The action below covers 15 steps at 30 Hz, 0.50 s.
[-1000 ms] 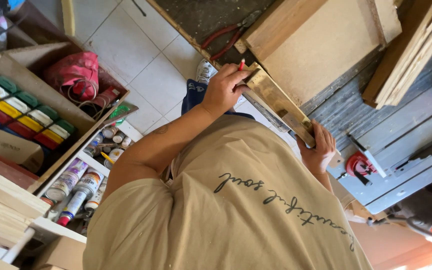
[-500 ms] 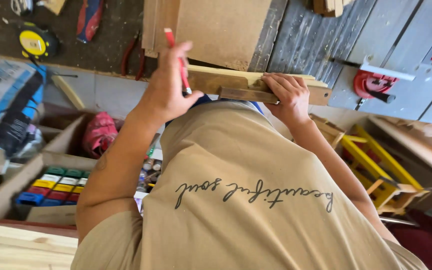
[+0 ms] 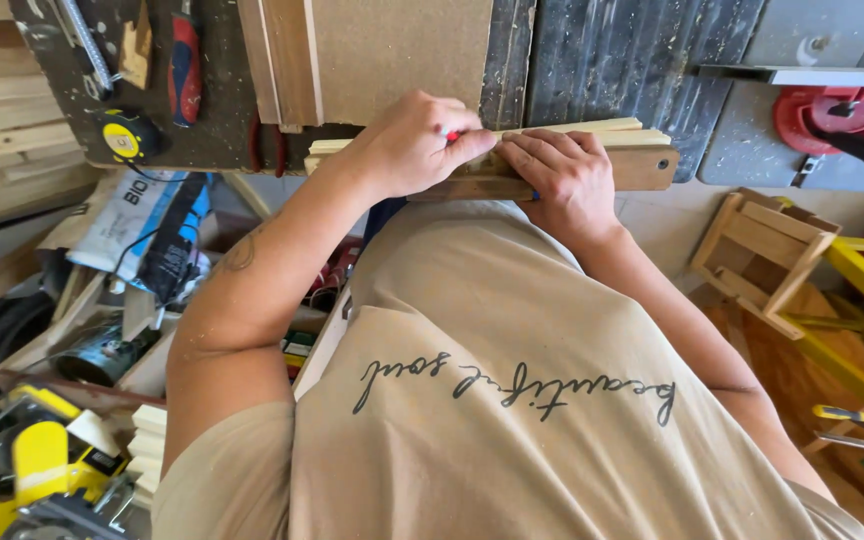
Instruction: Measuring and marking wooden boards with a pencil and using a hammer for assembly on a workbench.
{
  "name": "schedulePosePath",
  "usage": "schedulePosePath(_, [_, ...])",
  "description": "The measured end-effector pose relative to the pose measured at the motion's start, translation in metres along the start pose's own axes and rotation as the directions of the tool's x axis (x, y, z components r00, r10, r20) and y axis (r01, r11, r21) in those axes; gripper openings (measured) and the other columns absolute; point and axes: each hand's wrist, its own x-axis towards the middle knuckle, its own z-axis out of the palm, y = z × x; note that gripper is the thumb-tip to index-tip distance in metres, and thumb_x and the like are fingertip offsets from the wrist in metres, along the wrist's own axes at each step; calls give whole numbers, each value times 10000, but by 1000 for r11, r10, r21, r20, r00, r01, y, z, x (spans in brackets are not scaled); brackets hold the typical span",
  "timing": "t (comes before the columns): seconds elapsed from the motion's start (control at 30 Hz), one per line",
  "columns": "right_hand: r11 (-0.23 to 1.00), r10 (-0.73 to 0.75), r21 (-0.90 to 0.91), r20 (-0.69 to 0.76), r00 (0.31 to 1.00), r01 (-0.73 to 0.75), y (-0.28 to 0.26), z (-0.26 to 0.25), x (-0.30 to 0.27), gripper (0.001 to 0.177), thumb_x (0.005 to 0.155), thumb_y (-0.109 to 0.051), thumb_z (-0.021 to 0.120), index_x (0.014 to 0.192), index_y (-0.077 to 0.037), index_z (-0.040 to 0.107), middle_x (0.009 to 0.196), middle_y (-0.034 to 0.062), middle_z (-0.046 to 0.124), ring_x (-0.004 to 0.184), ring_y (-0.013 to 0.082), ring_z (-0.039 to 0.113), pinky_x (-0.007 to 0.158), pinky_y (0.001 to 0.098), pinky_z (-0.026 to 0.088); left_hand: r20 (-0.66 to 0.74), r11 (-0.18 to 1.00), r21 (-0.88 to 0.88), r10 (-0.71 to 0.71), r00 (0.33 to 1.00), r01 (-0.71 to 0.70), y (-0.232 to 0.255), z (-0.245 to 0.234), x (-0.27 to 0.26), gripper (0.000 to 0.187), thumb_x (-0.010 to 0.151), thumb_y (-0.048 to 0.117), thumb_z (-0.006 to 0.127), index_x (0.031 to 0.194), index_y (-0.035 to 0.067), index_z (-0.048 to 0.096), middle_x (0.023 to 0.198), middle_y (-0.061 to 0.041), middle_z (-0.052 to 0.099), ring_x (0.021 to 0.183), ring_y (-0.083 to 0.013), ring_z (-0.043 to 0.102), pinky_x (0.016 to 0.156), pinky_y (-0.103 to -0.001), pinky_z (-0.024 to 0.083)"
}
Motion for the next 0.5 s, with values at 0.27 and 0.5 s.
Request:
schedulePosePath(0.27, [1000,16,-3,-14,1000,-16,0,9,-2,457,832,-46,708,1275,-150,751,1272,-23,792,1128,197,741,860,363,468,42,988,153,-43,998,36,-13,22,16,280,1051,216,755,897,3,658,869,-143,720,754,-344,666,680,-469,490])
schedulePosePath(0.5, [998,55,17,11,998,-56,3,25,-11,403,850,-243,820,1242,-170,755,1197,-3,756,1161,201,711,964,375,487,-12,982,188,-19,1000,21,-39,50,14,458,1058,447,701,795,83,612,792,-102,709,763,-357,739,722,-446,597])
